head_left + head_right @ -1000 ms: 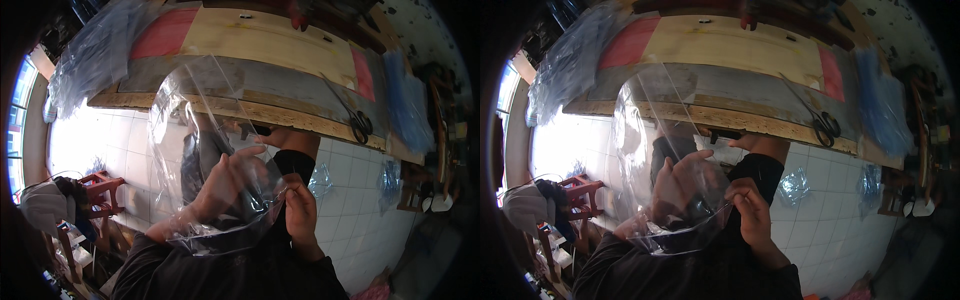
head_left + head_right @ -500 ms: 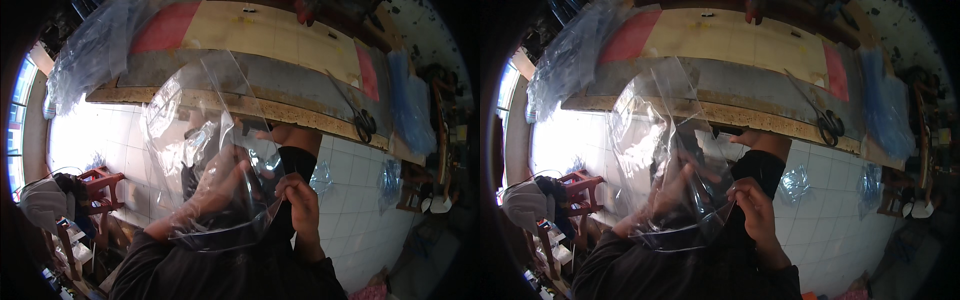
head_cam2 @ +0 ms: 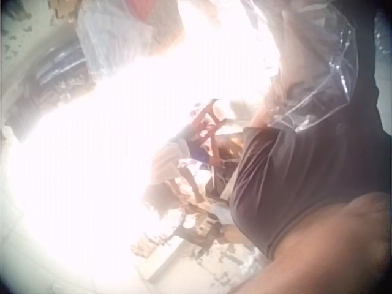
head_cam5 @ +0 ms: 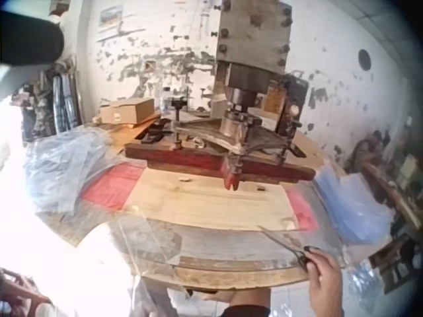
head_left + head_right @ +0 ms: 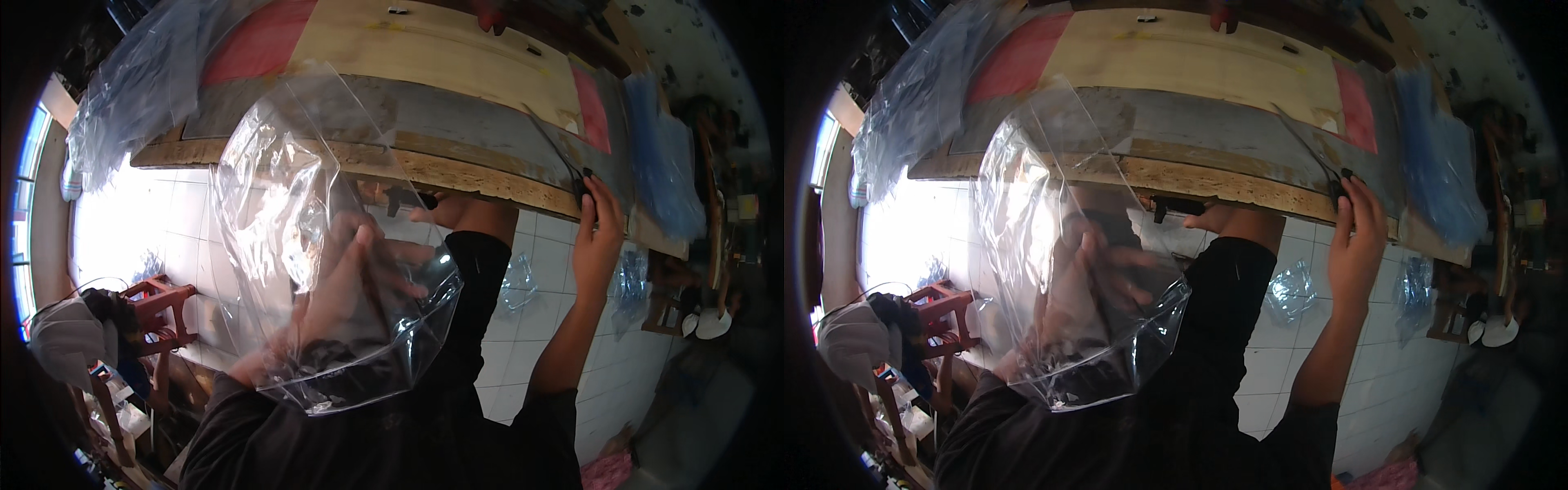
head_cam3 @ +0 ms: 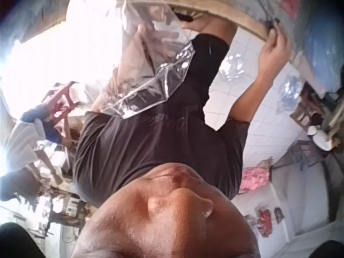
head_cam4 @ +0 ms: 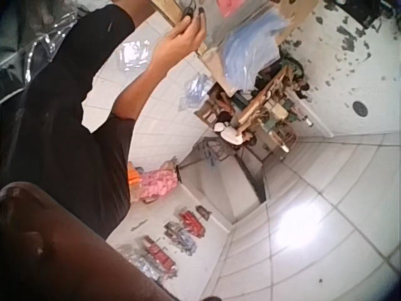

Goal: The person cuts and trims transparent plastic sheets using scissors, folds and handles the plastic by hand, and spreads it flat across the workbench.

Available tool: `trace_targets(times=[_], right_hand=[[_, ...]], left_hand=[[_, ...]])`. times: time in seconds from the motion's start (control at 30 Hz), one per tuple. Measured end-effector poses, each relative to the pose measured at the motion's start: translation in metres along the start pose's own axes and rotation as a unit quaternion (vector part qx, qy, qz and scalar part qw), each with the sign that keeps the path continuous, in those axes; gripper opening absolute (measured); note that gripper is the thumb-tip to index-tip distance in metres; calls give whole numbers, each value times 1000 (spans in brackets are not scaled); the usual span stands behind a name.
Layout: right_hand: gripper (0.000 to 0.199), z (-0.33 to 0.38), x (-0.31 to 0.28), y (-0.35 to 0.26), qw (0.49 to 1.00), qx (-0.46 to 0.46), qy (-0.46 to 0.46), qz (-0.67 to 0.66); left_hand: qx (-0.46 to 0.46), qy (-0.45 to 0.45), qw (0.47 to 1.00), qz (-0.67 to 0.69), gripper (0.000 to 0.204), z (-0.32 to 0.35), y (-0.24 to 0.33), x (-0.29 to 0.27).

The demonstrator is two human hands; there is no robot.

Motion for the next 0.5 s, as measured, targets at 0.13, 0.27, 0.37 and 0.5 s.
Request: trace_targets(times=[0.13,0.27,0.37,0.5], right_hand=[[32,-17,-24,2,992,112,-34,-37],[28,-25,-43,9,981,97,-163,29],[24,-15,-54,-6,970,117,-211,-18],[25,43,-40,-23,828,131,-332,-431]], left_hand=[[9,-19,1000,6,28,2,11,3],[25,-24,997,-69,30,0,20,6],[17,-26,999,-40,30,0,23,9],[16,-30,998,-59,28,4,25,10]])
Point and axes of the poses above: each hand's wrist, its own z-axis away from the middle knuckle, its own x-axis out of the palm, y = z × x, the point moved 2 cm from there along -z, towards the middle knuckle, and after that the axes turned 7 degrees about -y, right-handed, at the moved point
